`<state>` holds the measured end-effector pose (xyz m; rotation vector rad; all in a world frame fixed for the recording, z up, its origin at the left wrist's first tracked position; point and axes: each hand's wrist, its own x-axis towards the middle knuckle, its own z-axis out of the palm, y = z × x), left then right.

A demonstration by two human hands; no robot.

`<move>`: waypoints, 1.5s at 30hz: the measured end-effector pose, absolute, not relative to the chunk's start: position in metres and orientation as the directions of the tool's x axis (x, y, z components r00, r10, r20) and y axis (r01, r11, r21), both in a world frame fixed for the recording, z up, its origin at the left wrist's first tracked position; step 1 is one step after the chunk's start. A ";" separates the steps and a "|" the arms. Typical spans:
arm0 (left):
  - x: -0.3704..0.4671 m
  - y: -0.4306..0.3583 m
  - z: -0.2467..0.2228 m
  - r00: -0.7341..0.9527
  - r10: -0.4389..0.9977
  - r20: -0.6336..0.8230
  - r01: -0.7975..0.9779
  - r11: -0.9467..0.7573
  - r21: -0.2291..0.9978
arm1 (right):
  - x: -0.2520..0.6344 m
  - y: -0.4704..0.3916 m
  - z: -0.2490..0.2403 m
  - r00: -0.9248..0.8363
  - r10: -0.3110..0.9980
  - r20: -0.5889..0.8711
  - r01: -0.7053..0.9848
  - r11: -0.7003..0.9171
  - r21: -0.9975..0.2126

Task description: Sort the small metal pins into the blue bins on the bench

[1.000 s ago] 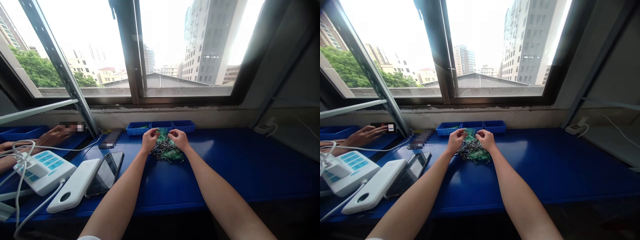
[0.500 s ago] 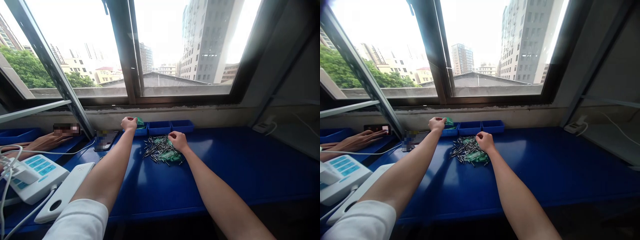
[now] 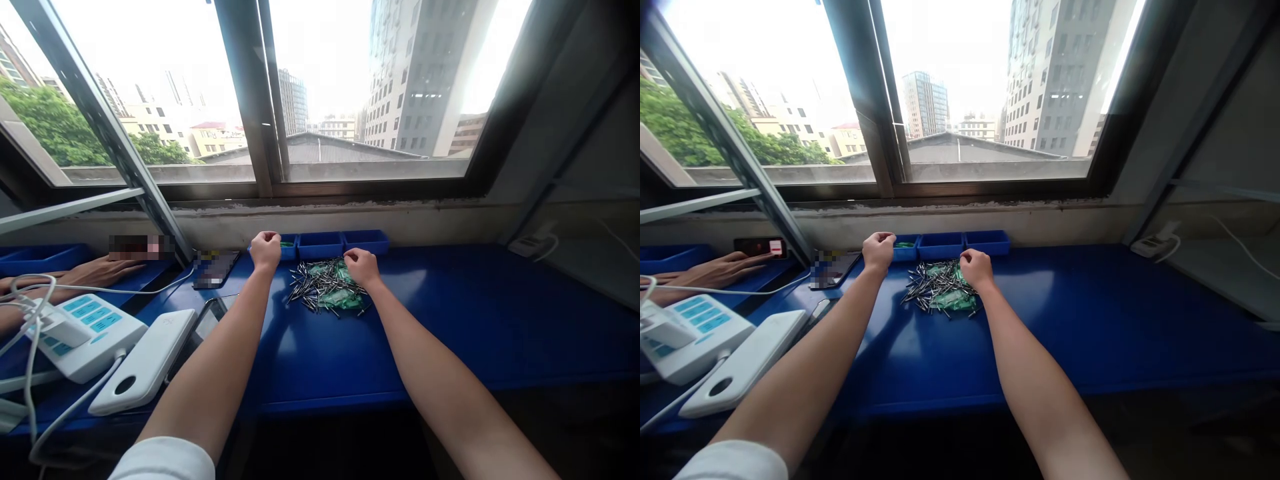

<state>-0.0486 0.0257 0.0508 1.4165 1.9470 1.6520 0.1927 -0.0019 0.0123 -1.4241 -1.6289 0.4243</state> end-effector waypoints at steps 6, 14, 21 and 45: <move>-0.018 -0.007 0.026 -0.120 0.899 0.421 0.659 -0.245 0.711 | 0.202 -0.003 0.014 0.146 0.964 0.224 0.738 0.044 -0.673; -0.009 -0.008 0.001 0.152 0.857 0.493 0.805 -0.397 0.441 | 0.203 -0.005 0.020 0.262 0.965 -0.001 0.836 -0.227 -0.499; -0.007 -0.008 -0.001 0.154 0.859 0.489 0.816 -0.390 0.427 | 0.203 -0.005 0.017 0.228 0.974 -0.001 0.784 -0.184 -0.593; 0.009 -0.023 0.012 0.113 0.861 0.497 0.495 -0.482 0.723 | 0.180 -0.010 0.018 -0.116 0.906 0.406 -0.026 0.406 -0.913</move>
